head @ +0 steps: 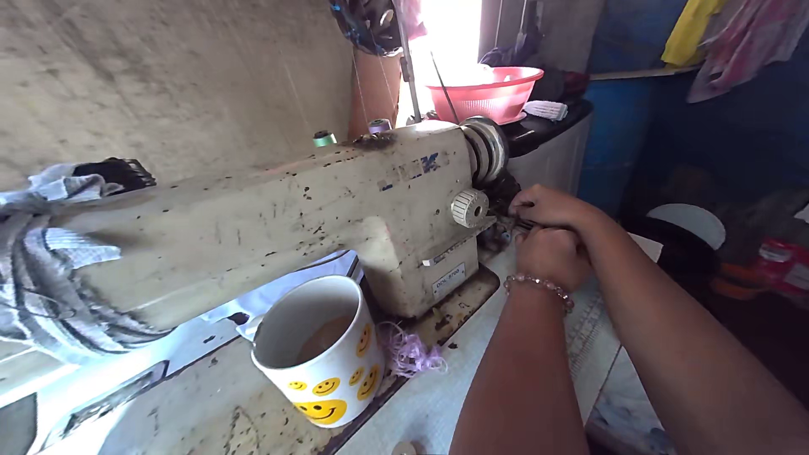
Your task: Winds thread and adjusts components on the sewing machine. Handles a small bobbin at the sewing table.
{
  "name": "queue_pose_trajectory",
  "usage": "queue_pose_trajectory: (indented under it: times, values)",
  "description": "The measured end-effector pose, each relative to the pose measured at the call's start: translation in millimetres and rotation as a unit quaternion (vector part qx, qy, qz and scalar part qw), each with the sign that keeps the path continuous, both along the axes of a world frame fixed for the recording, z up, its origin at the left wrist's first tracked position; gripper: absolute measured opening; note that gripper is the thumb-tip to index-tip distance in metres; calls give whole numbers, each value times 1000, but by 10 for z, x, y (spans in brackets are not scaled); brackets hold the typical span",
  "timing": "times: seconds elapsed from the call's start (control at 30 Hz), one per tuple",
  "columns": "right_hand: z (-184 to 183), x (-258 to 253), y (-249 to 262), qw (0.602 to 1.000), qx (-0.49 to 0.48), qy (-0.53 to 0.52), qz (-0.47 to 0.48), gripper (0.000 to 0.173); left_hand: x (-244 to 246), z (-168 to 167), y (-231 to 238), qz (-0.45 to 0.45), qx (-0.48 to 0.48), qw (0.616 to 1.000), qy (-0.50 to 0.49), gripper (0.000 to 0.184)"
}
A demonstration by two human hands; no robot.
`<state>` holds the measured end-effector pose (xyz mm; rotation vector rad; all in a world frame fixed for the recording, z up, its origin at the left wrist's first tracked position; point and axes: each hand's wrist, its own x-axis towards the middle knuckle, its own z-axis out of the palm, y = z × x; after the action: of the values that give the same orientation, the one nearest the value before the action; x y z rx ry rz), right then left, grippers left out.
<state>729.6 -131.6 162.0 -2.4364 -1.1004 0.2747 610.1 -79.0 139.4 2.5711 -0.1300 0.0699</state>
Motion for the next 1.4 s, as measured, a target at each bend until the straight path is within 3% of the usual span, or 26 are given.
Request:
queue_pose_trajectory:
  times: [0.17, 0.37, 0.57, 0.7, 0.8, 0.9, 1.0, 1.07, 1.17, 1.27, 1.4]
  values:
    - [55, -19, 95, 995, 98, -23, -21, 24, -2, 0, -2, 9, -14, 1000, -9, 25]
    - [-104, 284, 322, 995, 66, -60, 35, 23, 31, -44, 15, 63, -37, 997, -4, 25]
    - [-124, 333, 141, 994, -55, -10, 90, 17, 22, -18, 7, 29, -29, 999, 0, 25]
    - [47, 75, -17, 988, 112, 107, 20, 20, 53, -53, 16, 1, -46, 999, -17, 29]
    - [-31, 129, 171, 974, 197, 104, -36, 23, 32, -58, 5, 12, -35, 999, -8, 26]
    - [-257, 364, 329, 991, 131, 14, 13, 23, 31, -54, 16, 35, -24, 999, 21, 28]
    - [-208, 386, 289, 997, -8, -19, 78, 19, -9, -25, 15, 28, -17, 999, 23, 27]
    - [-191, 386, 163, 995, -35, -15, 96, 16, 5, -40, 17, 11, -22, 1000, 15, 28]
    - [-4, 130, -26, 995, 56, 77, 21, 16, 43, -60, 23, -2, -37, 999, 5, 30]
    - [-13, 120, 109, 988, 140, 41, -43, 19, 48, -49, 16, -4, -36, 999, 15, 30]
    - [-119, 202, 294, 997, 81, -9, 2, 25, 8, -25, 24, 19, -33, 999, 21, 30]
